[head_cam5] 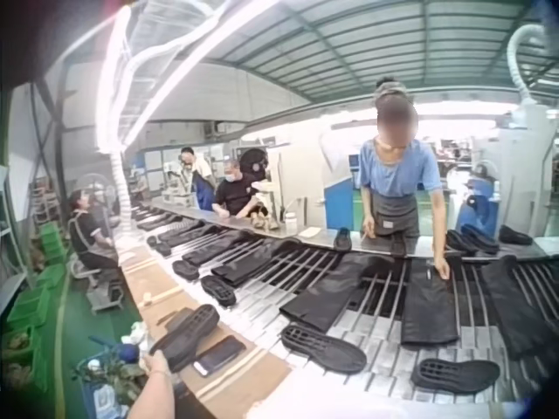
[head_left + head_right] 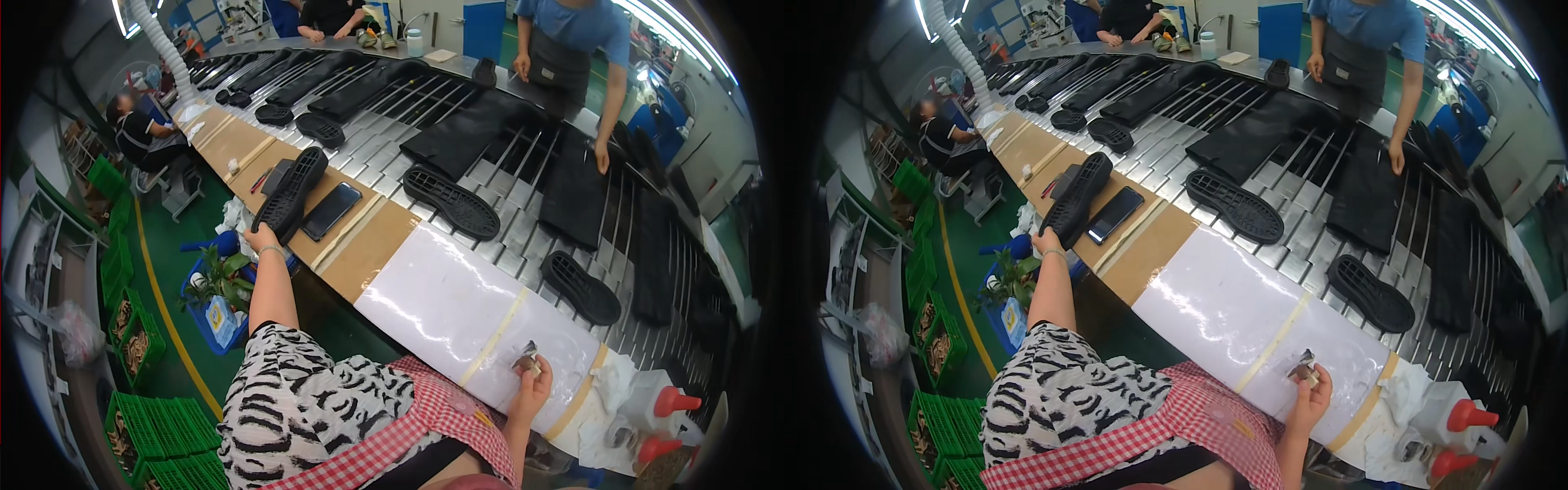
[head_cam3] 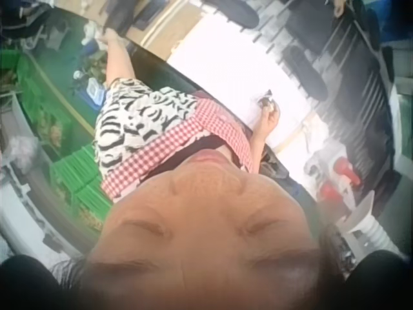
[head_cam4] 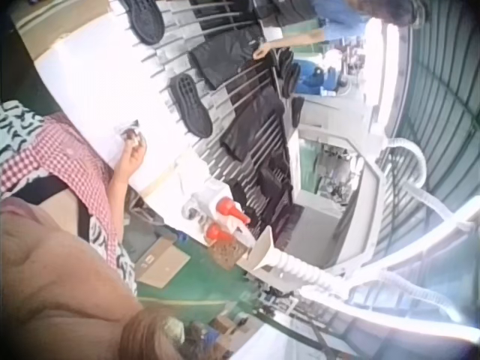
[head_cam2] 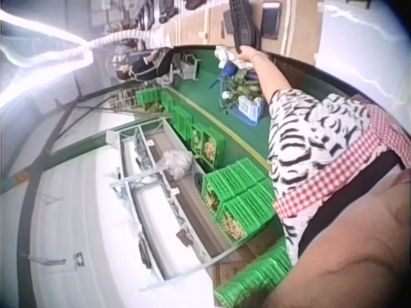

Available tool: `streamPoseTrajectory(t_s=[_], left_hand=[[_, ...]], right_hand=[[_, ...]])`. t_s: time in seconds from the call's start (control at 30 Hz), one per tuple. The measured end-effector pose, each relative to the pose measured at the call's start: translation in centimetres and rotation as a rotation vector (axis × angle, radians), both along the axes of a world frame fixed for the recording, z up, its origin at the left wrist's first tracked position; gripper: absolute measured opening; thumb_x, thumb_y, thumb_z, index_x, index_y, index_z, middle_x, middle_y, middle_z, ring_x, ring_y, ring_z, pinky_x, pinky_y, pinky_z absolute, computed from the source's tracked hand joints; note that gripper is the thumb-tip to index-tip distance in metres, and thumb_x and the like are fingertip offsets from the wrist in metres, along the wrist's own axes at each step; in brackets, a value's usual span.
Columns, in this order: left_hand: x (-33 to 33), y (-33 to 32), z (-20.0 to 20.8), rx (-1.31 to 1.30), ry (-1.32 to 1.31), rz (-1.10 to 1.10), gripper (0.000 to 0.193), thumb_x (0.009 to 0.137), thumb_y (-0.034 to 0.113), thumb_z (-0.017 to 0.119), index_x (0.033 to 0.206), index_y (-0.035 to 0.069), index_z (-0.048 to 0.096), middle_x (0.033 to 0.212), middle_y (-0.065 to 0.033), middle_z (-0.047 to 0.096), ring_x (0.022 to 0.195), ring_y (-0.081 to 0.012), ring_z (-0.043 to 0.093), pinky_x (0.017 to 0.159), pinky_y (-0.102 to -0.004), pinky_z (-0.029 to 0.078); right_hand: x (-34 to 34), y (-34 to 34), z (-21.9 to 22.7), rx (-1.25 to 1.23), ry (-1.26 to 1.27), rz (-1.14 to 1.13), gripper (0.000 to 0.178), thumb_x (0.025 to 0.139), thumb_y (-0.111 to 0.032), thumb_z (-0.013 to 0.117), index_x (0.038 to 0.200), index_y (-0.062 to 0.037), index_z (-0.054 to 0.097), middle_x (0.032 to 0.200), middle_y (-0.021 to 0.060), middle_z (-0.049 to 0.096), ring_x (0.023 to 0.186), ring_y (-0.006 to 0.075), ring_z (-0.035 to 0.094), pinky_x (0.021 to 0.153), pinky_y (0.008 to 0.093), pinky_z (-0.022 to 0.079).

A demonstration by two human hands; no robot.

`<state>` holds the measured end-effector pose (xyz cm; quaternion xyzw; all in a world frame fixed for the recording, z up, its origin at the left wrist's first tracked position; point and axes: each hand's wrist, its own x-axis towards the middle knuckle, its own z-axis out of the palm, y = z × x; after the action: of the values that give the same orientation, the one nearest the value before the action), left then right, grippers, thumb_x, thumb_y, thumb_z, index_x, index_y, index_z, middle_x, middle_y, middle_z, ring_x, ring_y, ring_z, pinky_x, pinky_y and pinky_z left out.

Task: Apply glue to the edges and bottom surface of shoe soles using a brush.

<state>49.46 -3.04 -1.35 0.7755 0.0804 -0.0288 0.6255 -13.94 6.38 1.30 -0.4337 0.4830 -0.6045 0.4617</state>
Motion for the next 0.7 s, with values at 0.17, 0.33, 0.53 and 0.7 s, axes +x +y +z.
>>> streamPoseTrajectory(t_s=[0.17, 0.33, 0.53, 0.7], left_hand=[[-2.8, -0.4, 3.7, 0.426, -0.107, -0.012, 0.065, 0.087, 0.031, 0.061, 0.143, 0.006, 0.038, 0.144, -0.0236, 0.039, 0.133, -0.0400, 0.038, 0.107, -0.0523, 0.035], [-3.6, -0.9, 3.7, 0.634, -1.014, -0.116, 0.070, 0.081, 0.031, 0.066, 0.141, 0.008, 0.039, 0.147, -0.0212, 0.035, 0.136, -0.0391, 0.033, 0.109, -0.0569, 0.026], [-12.4, -5.4, 5.7, 0.513, -1.291, -0.544, 0.065, 0.084, 0.028, 0.065, 0.141, 0.008, 0.041, 0.147, -0.0186, 0.033, 0.138, -0.0353, 0.029, 0.113, -0.0546, 0.018], [-19.8, -8.3, 4.5, 0.375, -1.338, -0.895, 0.066, 0.085, 0.028, 0.065, 0.143, 0.011, 0.038, 0.148, -0.0175, 0.032, 0.138, -0.0349, 0.030, 0.112, -0.0575, 0.018]], right_hand=[[0.1, 0.1, -0.2, 0.004, 0.005, -0.002, 0.042, 0.090, -0.016, 0.064, 0.126, -0.0001, 0.050, 0.108, 0.0103, 0.063, 0.095, 0.0167, 0.060, 0.087, 0.0299, 0.048], [0.5, 0.0, -0.1, -0.012, 0.017, 0.008, 0.040, 0.092, -0.016, 0.061, 0.127, -0.0008, 0.049, 0.108, 0.0091, 0.063, 0.095, 0.0161, 0.060, 0.087, 0.0291, 0.048], [0.4, 0.1, -0.4, -0.037, 0.026, 0.027, 0.035, 0.096, -0.013, 0.055, 0.129, -0.0015, 0.049, 0.111, 0.0086, 0.063, 0.098, 0.0151, 0.060, 0.087, 0.0276, 0.048], [0.7, 0.0, -0.1, -0.021, 0.025, 0.023, 0.036, 0.096, -0.014, 0.055, 0.129, -0.0016, 0.048, 0.111, 0.0082, 0.062, 0.099, 0.0147, 0.059, 0.087, 0.0268, 0.048]])
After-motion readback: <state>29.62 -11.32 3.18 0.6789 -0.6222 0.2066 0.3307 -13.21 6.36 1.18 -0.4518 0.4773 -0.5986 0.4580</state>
